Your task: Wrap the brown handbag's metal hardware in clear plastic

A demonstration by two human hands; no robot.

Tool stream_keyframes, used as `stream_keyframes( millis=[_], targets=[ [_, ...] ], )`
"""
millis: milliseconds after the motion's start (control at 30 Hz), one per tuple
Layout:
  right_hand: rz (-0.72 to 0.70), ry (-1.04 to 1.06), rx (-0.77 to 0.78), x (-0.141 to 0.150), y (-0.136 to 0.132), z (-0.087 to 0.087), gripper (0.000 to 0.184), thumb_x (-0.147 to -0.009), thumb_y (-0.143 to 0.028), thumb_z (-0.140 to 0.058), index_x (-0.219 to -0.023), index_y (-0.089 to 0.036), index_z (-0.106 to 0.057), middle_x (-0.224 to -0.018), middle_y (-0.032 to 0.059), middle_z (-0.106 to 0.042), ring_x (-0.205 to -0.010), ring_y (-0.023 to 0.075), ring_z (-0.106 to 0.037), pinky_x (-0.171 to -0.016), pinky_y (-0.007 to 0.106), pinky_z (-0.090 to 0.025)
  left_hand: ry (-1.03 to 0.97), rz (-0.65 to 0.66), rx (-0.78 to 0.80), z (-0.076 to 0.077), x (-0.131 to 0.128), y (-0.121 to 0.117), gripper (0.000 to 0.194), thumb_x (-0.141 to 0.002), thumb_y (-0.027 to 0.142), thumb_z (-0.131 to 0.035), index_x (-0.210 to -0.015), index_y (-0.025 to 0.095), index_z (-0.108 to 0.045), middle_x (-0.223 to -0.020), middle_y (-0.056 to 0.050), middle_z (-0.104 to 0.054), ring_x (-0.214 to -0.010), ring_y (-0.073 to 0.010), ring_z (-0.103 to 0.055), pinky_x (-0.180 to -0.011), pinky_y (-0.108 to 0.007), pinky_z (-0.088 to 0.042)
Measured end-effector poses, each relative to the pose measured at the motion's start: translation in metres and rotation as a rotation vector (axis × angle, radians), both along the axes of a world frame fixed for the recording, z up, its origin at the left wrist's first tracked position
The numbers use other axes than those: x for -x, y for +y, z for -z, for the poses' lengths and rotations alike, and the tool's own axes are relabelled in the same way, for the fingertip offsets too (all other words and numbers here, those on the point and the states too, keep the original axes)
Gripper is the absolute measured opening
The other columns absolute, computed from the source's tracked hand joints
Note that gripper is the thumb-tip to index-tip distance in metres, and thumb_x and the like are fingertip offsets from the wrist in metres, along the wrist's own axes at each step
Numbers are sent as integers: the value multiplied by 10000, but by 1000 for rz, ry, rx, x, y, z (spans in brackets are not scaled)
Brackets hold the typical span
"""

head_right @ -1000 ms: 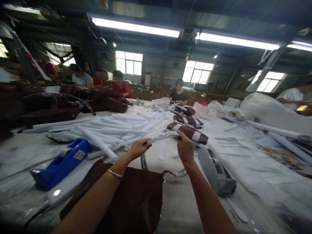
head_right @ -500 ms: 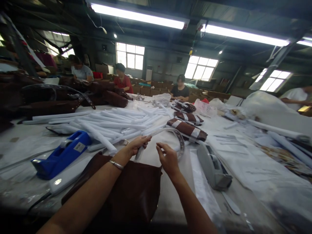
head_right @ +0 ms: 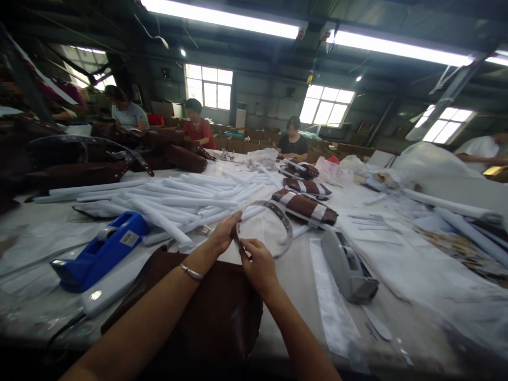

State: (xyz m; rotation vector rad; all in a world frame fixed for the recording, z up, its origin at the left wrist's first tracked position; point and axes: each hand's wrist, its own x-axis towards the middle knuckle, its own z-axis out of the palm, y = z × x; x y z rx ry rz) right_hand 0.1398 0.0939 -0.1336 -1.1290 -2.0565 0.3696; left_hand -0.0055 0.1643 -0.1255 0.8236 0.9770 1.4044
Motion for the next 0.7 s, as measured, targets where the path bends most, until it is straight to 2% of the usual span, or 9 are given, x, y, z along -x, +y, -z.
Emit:
stream_keyframes(
  millis=[100, 200, 300, 400, 500, 600, 700],
  targets=[
    [31, -147, -209, -22, 14, -2, 368, -918, -93, -495, -1140, -270, -729, -1046, 61, -723, -963, 231, -632, -848, 352, -552, 115, 73, 6, -2, 1, -5, 440, -718, 538, -761, -911, 167, -623, -813, 4, -602, -677, -92, -530, -619, -208, -441],
    [17, -334, -388, -45, 30, -10, 403, -888, -17, -528, -1097, -277, -754, -1061, 62, -722, -959, 239, -599, -784, 336, -548, 247, 161, 51, 0, 1, -8, 277, -793, 398, -703, -902, 156, -624, -910, -43, -644, -756, -130, -598, -656, -246, -495],
    [-68, -464, -486, -62, 47, -21, 397, -882, -7, -569, -1058, -304, -764, -1097, 49, -707, -962, 222, -580, -774, 310, -532, 345, 268, 88, 4, -6, -11, 137, -816, 248, -626, -896, 140, -601, -886, -64, -659, -718, -155, -647, -645, -282, -531],
    [-103, -476, -515, -72, 62, -28, 363, -899, -42, -585, -1032, -325, -770, -1109, 44, -694, -939, 209, -570, -771, 303, -519, 399, 369, 92, 5, -16, -15, 116, -830, 182, -549, -932, 142, -588, -842, -51, -662, -671, -164, -676, -641, -302, -555],
    [-138, -418, -506, -76, 73, -30, 323, -929, -85, -564, -1015, -316, -772, -1068, 47, -691, -882, 191, -582, -752, 291, -515, 445, 417, 95, 5, -22, -18, 101, -851, 173, -515, -910, 145, -591, -802, -28, -644, -623, -154, -671, -618, -296, -559],
    [-172, -343, -448, -74, 77, -27, 284, -948, -133, -551, -1079, -283, -753, -1033, 53, -693, -899, 188, -625, -788, 285, -521, 511, 397, 112, 7, -21, -15, 100, -885, 194, -522, -855, 139, -601, -702, 2, -607, -521, -119, -607, -550, -261, -522],
    [-46, -278, -361, -66, 76, -18, 270, -948, -166, -544, -1086, -277, -748, -1033, 50, -695, -926, 196, -649, -824, 285, -520, 556, 324, 130, 11, -19, -8, 190, -959, 295, -526, -897, 135, -608, -695, 19, -589, -513, -90, -554, -518, -234, -486]
  ],
)
